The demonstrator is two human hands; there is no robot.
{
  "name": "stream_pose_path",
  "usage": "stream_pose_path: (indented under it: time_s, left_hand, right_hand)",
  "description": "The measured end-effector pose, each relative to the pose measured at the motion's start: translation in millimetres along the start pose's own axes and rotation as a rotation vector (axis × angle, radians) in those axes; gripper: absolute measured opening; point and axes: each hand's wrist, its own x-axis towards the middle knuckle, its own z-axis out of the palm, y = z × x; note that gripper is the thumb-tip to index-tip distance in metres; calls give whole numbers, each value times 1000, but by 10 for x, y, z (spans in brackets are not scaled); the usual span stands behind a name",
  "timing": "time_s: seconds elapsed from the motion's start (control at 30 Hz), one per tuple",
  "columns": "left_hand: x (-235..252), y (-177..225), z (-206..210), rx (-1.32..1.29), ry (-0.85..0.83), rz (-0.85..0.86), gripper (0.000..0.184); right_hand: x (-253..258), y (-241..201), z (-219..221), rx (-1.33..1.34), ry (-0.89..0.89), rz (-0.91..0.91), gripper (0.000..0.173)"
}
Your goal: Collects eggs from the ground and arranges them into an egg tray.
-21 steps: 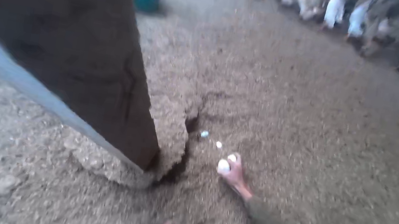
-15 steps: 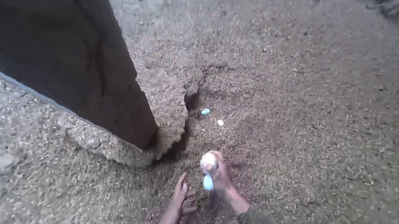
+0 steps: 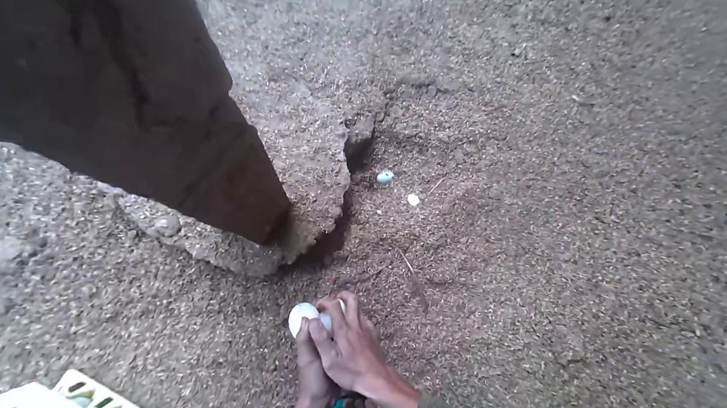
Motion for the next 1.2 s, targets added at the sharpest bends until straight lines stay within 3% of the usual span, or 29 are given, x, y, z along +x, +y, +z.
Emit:
stream_pose_path:
  time_s: [0.13, 0.23, 0.3, 0.37, 0.5, 0.6, 0.67, 0.8, 0.93, 1.07, 1.13, 1.2]
  left_hand:
    - [40, -93, -188, -100, 38, -94, 47]
    - [47, -78, -352, -57, -45, -256, 71]
    - [31, -42, -460, 64, -123, -364, 76]
    - [29, 42, -565, 201, -187, -419, 71]
    - [77, 216, -656, 372, -268, -400, 79]
    - [58, 278, -727, 313, -266, -393, 75]
    - [44, 297, -758, 259, -270, -385, 70]
    - [59, 359, -765, 216, -303, -379, 60]
    - [124, 436, -680, 178, -326, -360, 54]
    - [211, 473, -624, 147, -411, -319, 49]
    - [164, 535, -672, 169, -442, -295, 48]
    - [126, 603, -732, 180, -471, -286, 48]
  right_hand:
    - [19, -70, -391, -155, -191, -7, 64]
    - [211, -41, -884, -162, -53, -1, 56]
    - [635, 143, -1263, -126, 216, -47, 42]
    - [1292, 410, -1581, -130, 341, -76, 34]
    - [2557, 866, -1953, -362, 225, -114, 35]
    - [2880, 1089, -1886, -568, 211, -123, 45]
    - [2784, 1242, -1724, -622, 232, -138, 52]
    - [2405, 1461, -1514, -650, 182, -148, 52]
    - [2001, 1442, -1513, -623, -55, -169, 69]
    - [1352, 1208, -1320, -571, -371, -120, 74]
    - [1066, 1092, -1164, -615, -492, -167, 69]
    - [1033, 933, -1276, -577, -453, -145, 56]
